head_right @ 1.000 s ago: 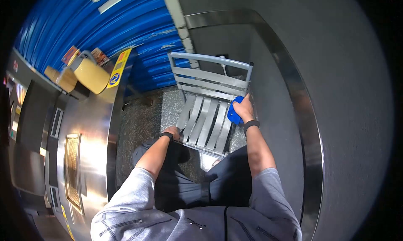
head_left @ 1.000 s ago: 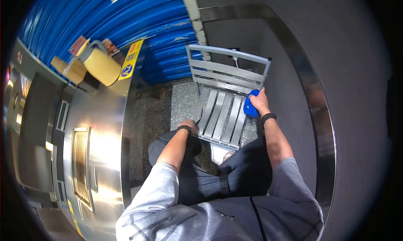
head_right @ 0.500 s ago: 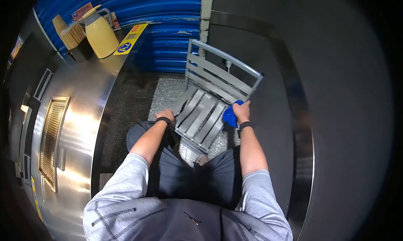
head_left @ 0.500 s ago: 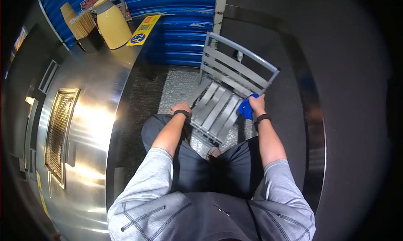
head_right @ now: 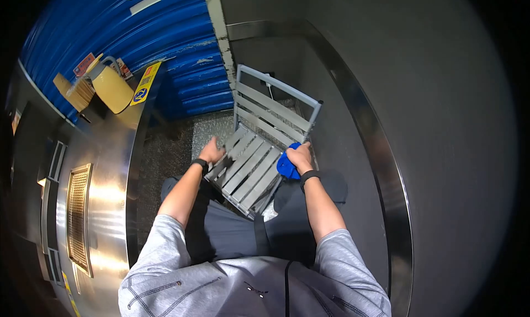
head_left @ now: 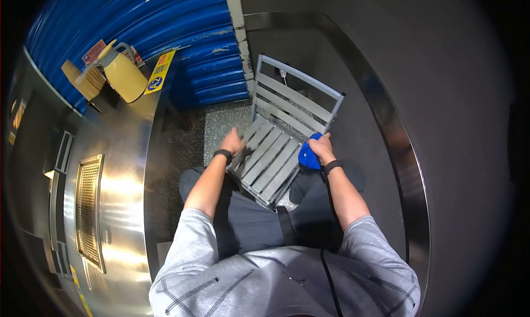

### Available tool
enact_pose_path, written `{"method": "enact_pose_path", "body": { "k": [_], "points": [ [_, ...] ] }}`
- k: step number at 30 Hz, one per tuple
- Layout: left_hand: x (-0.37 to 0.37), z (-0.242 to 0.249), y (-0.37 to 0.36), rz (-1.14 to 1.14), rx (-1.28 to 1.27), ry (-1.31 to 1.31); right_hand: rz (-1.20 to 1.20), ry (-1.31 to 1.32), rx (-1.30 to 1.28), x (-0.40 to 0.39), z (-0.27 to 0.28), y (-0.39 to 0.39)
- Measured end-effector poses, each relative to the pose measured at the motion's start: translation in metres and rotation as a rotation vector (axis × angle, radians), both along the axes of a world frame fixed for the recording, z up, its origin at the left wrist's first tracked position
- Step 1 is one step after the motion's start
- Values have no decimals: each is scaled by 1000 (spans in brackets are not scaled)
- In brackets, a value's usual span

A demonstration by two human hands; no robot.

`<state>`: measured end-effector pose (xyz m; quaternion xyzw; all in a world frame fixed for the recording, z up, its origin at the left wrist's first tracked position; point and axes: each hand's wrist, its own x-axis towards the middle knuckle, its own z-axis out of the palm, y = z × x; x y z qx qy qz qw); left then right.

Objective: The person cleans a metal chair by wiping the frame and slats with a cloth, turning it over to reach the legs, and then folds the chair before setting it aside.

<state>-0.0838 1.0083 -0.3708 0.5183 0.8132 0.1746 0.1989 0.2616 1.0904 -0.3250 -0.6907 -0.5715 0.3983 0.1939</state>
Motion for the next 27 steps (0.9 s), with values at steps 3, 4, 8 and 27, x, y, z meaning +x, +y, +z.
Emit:
{"method": "enact_pose_path", "body": {
  "k": [3,4,8,27],
  "points": [
    [54,88,25,-224,455,-63,59,37,-4,-2,5,-38],
    [84,128,27,-285,581,-64,93,36,-54,-4,14,-51],
    [170,194,16,-585,695,234,195,-19,-46,-13,13,-94],
    [141,158,-43,-136,660,-109,577,-19,18,-26,54,-160]
  ]
}}
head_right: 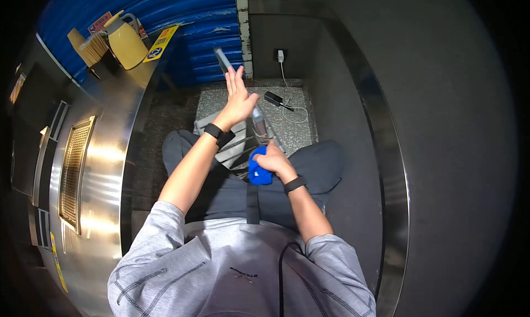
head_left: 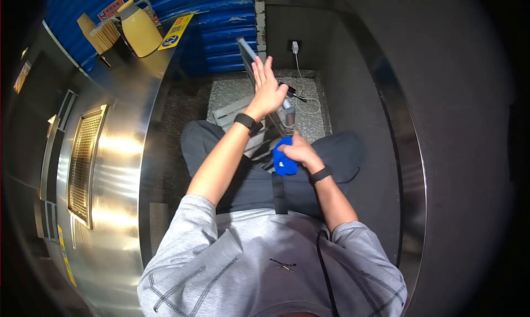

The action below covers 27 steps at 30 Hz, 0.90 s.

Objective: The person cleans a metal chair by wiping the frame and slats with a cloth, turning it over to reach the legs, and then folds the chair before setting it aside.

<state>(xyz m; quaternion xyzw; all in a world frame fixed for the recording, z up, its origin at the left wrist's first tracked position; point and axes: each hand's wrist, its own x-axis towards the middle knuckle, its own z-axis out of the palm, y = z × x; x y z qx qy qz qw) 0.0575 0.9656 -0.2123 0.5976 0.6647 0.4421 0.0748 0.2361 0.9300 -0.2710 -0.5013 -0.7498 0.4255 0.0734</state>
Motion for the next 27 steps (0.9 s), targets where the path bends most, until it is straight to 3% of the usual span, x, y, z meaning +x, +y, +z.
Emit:
{"method": "enact_pose_path", "body": {
  "k": [2,5,6,7,9,11,12,13,19,20,21,23,27],
  "points": [
    [6,17,-5,-45,-154,-186,-43,4,39,-3,-31,0],
    [0,-4,-4,-160,-198,-316,126,132,-184,13,-5,-5],
    [-3,-5,-10,-200,-200,-297,176,159,-203,15,-29,-2],
    [-4,-4,-19,-235,-205,-303,164,123,-121,19,2,-18],
    [-8,1,-35,-299,-224,-327,295,133,-154,25,-11,-10],
    [-10,10,-49,-339,-254,-394,392,180,-225,35,17,-1],
    [-8,16,-56,-342,-270,-452,317,303,-158,44,6,6],
    [-6,24,-63,-351,-310,-514,272,430,-288,53,53,1],
    [30,16,-61,-306,-167,-205,-248,1150,-268,85,116,27],
    [36,16,-61,-309,-154,-178,-251,1171,-271,84,118,28],
    [45,25,-68,-367,-164,-373,-253,1191,-275,83,118,30],
    [55,19,-70,-346,-105,-246,-211,1219,-317,75,111,37],
    [96,25,-96,-439,-44,-231,-112,1087,-198,36,112,53]
  ]
}}
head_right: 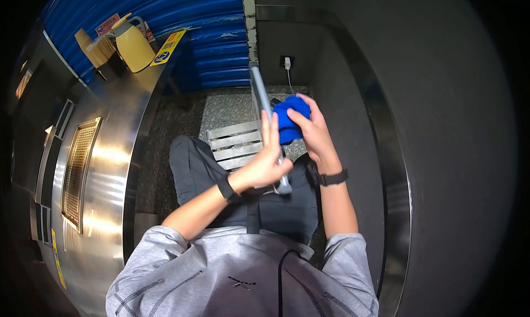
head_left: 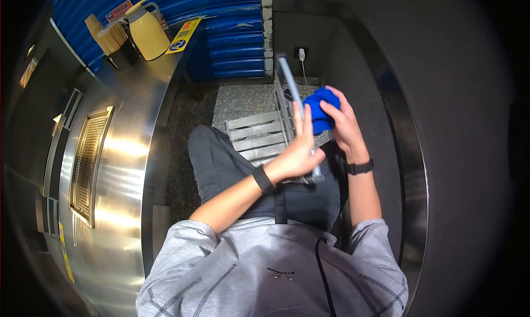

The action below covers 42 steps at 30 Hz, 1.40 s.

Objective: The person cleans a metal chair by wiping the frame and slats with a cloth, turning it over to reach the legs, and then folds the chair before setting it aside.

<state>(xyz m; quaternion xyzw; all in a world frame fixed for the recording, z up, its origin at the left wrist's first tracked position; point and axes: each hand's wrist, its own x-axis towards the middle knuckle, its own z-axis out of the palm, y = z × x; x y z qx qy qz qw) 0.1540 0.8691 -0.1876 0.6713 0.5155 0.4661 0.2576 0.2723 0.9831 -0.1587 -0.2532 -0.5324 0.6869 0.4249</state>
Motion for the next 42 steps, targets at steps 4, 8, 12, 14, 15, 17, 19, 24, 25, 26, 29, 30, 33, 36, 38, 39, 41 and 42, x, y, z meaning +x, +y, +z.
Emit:
{"method": "enact_pose_path", "body": {
  "k": [4,8,12,14,15,17,19,24,25,26,29,30,33,36,38,39,41,42],
  "points": [
    [23,2,-14,-16,9,80,-100,-117,177,-39,21,31],
    [21,7,-12,-58,-58,75,-144,-508,494,-67,30,56],
    [21,11,-8,-111,-124,-18,-54,-829,548,-77,43,69],
    [21,9,-8,-101,-106,7,-75,-868,583,-72,48,62],
    [22,7,-8,-80,-63,43,-58,-877,574,-68,49,59],
    [24,2,-12,83,129,206,-8,-846,532,-57,44,53],
    [7,15,-16,53,-18,8,-11,-811,532,-40,35,38],
    [-75,48,15,229,-57,-234,58,-774,516,-8,26,-40],
    [-94,42,35,250,-35,-259,57,-814,577,-4,21,-60],
    [-100,52,47,269,-67,-378,58,-853,638,-2,17,-77],
    [-132,34,100,325,-98,-323,-11,-1086,771,-9,31,-112],
    [-136,30,109,288,-139,-354,-4,-1090,784,-8,31,-114],
    [-146,8,130,217,-59,-278,-2,-1072,841,4,30,-115],
    [-141,15,123,199,-81,-314,-19,-1060,871,7,34,-114],
    [-135,20,118,188,-140,-426,-75,-1041,924,-5,34,-97],
    [-133,25,115,180,-169,-473,-112,-1063,908,-14,35,-85],
    [-136,23,120,162,-190,-455,-170,-1089,895,-40,40,-53],
    [-138,22,121,156,-199,-448,-186,-1098,900,-54,42,-36]
  ]
}}
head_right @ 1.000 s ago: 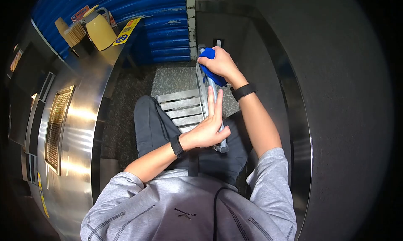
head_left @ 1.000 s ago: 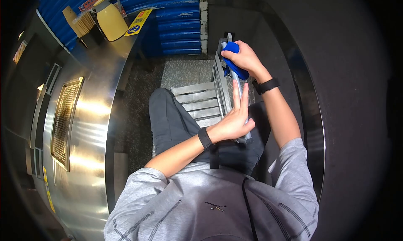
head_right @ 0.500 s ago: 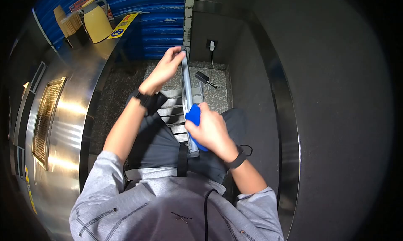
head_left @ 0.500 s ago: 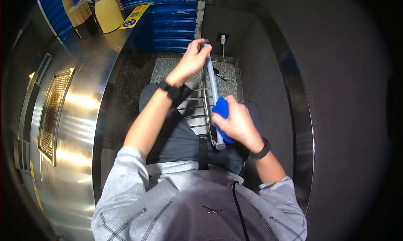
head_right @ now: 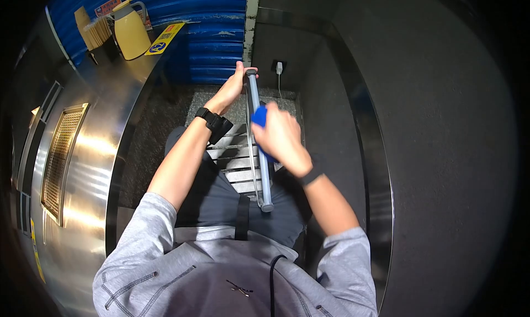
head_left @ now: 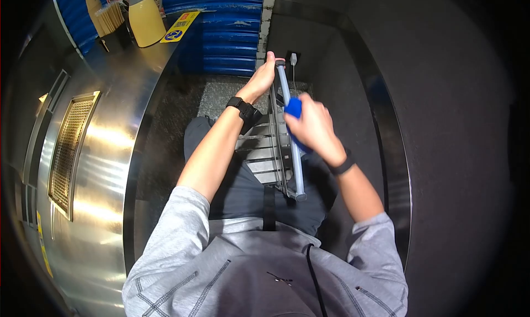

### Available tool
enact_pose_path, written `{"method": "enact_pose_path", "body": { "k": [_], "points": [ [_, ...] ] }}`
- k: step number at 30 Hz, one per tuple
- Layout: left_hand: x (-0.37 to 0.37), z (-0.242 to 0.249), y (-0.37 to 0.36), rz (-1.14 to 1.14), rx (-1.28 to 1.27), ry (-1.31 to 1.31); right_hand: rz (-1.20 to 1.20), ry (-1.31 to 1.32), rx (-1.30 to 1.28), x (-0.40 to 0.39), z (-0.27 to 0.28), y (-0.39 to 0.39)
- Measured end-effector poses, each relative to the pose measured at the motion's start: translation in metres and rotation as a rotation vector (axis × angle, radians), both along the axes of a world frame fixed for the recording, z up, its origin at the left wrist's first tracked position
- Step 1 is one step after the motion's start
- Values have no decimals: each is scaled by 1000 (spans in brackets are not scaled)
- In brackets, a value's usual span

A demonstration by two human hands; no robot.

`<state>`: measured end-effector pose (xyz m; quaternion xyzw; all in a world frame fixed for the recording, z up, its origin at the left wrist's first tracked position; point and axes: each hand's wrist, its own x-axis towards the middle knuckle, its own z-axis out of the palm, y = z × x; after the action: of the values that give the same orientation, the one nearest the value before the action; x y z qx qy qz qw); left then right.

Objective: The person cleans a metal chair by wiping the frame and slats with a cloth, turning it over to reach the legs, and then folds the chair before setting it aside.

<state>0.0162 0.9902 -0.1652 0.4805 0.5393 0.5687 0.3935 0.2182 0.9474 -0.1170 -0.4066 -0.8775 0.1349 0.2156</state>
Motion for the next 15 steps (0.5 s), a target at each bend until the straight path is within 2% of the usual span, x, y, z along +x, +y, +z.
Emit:
{"method": "enact_pose_path", "body": {
  "k": [4,5,9,15],
  "points": [
    [-4,1,2,-38,-26,-28,-83,5,2,-60,16,58],
    [-2,3,-1,-6,4,20,-109,3,-28,-71,21,65],
    [-10,1,-4,-55,8,-79,-154,56,-83,-81,21,65],
    [1,-4,-23,108,59,204,3,256,-259,-49,-12,37]
  ]
}}
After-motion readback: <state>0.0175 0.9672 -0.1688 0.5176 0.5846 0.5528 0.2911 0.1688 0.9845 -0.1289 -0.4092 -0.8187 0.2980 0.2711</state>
